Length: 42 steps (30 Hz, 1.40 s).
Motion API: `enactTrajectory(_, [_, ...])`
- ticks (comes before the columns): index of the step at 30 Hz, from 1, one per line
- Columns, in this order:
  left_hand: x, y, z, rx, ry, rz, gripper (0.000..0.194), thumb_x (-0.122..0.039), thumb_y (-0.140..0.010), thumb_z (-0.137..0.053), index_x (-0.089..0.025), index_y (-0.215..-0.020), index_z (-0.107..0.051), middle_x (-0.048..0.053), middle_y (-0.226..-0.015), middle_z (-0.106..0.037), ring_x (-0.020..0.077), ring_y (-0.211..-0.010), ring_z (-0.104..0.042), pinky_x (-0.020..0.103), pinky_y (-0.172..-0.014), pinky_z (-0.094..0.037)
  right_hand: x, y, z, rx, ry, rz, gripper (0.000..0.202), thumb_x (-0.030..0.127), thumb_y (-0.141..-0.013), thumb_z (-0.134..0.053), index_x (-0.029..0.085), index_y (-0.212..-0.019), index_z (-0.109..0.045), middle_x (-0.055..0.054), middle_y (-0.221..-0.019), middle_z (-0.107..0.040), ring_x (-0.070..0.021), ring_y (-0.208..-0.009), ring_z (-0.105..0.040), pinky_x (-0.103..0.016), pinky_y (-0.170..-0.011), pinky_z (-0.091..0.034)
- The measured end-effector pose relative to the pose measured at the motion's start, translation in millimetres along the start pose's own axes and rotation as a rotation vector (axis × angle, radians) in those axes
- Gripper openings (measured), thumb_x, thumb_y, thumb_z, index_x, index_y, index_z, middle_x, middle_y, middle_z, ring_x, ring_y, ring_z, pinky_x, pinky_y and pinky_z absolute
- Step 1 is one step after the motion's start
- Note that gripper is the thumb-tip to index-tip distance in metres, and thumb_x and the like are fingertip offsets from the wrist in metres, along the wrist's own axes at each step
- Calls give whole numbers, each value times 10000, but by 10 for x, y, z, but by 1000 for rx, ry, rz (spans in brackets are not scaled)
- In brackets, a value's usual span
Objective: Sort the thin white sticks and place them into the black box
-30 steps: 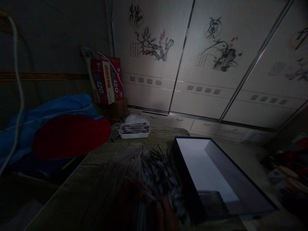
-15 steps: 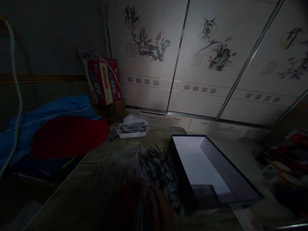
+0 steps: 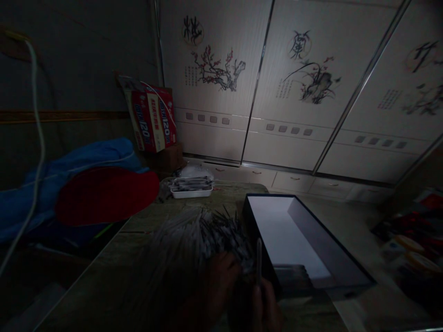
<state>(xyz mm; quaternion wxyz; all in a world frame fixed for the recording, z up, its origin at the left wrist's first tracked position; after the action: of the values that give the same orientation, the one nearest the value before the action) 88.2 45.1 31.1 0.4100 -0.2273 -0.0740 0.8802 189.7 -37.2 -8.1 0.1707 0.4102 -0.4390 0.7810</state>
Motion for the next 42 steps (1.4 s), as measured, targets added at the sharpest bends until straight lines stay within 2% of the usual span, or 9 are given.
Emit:
enactTrajectory(4, [47, -124, -269, 0, -108, -63, 65, -203, -806, -678, -190, -846, -628, 28, -987, -636, 209, -928, -567, 323, -774, -451, -29, 40, -30, 11, 0, 4, 359, 450, -963, -418, 208, -947, -683, -85, -750, -721, -189, -631, -684, -251, -567, -493])
enactTrajectory(7, [68, -149, -310, 28, -104, -80, 91, -167, -802, -676, -186, -863, -610, 24, -994, -631, 206, -925, -572, 323, -774, -459, -73, 22, -38, 38, -18, -37, 361, 448, -966, -407, 216, -984, -684, -71, -733, -718, -184, -612, -677, -245, -554, -487])
enactTrajectory(11, [45, -167, -127, -2, -62, -118, 34, -157, -823, -644, -166, -829, -612, 39, -940, -650, 209, -875, -589, 325, -737, -487, -104, 7, -33, 41, -20, -28, 377, 478, -957, -421, 215, -999, -688, -95, -818, -731, -192, -649, -686, -250, -557, -492])
enactTrajectory(16, [251, -142, 139, -269, 227, 33, 169, -48, -849, -545, -161, -940, -632, 62, -956, -657, 169, -914, -630, 282, -789, -520, -93, 6, -42, 29, -5, 3, 368, 489, -942, -453, 212, -1021, -683, -97, -815, -733, -198, -675, -689, -246, -567, -499])
enactTrajectory(22, [416, 34, 181, -360, -115, -18, 265, -36, -805, -478, -140, -964, -663, 131, -988, -705, 265, -915, -671, 416, -767, -580, -53, -10, -50, 21, -6, -5, 357, 470, -951, -438, 203, -1007, -668, -95, -825, -726, -192, -702, -683, -237, -595, -494])
enactTrajectory(27, [297, 200, 238, -358, -189, -28, 332, -37, -764, -504, -149, -1042, -646, 137, -1089, -690, 261, -1002, -653, 395, -823, -573, -22, -57, 0, 20, -10, -21, 342, 467, -938, -458, 199, -998, -662, -84, -785, -708, -185, -691, -662, -232, -566, -472])
enactTrajectory(30, [123, 264, 241, -278, -133, -23, 294, -51, -788, -550, -174, -1038, -645, 86, -1021, -695, 222, -939, -654, 343, -800, -554, -20, -77, 47, -2, -2, -45, 309, 478, -891, -533, 207, -940, -672, -95, -792, -706, -202, -706, -657, -258, -579, -472])
enactTrajectory(34, [-59, 258, -2, 8, -49, -31, 80, -176, -789, -667, -216, -857, -652, 24, -918, -688, 205, -859, -618, 333, -728, -482, -23, -80, 55, 9, -11, -80, 290, 451, -919, -492, 222, -920, -671, -46, -656, -690, -177, -553, -624, -247, -491, -441])
enactTrajectory(42, [-95, 176, -434, 93, 116, 57, 81, -183, -880, -592, -216, -930, -647, 0, -978, -693, 163, -928, -576, 279, -837, -441, -77, -57, 27, 12, -128, -194, 394, 504, -949, -426, 191, -982, -664, -37, -668, -705, -160, -547, -633, -221, -459, -421])
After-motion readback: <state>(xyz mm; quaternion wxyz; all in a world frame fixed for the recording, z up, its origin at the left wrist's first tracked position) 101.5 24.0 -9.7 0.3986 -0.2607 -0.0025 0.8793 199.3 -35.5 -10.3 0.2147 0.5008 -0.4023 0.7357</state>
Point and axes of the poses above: each hand's wrist, its own y-axis away from the middle knuckle, its own z-axis out of the back of the hand, x = y × z, the point moved 4 cm from there along -y, towards the middle knuckle
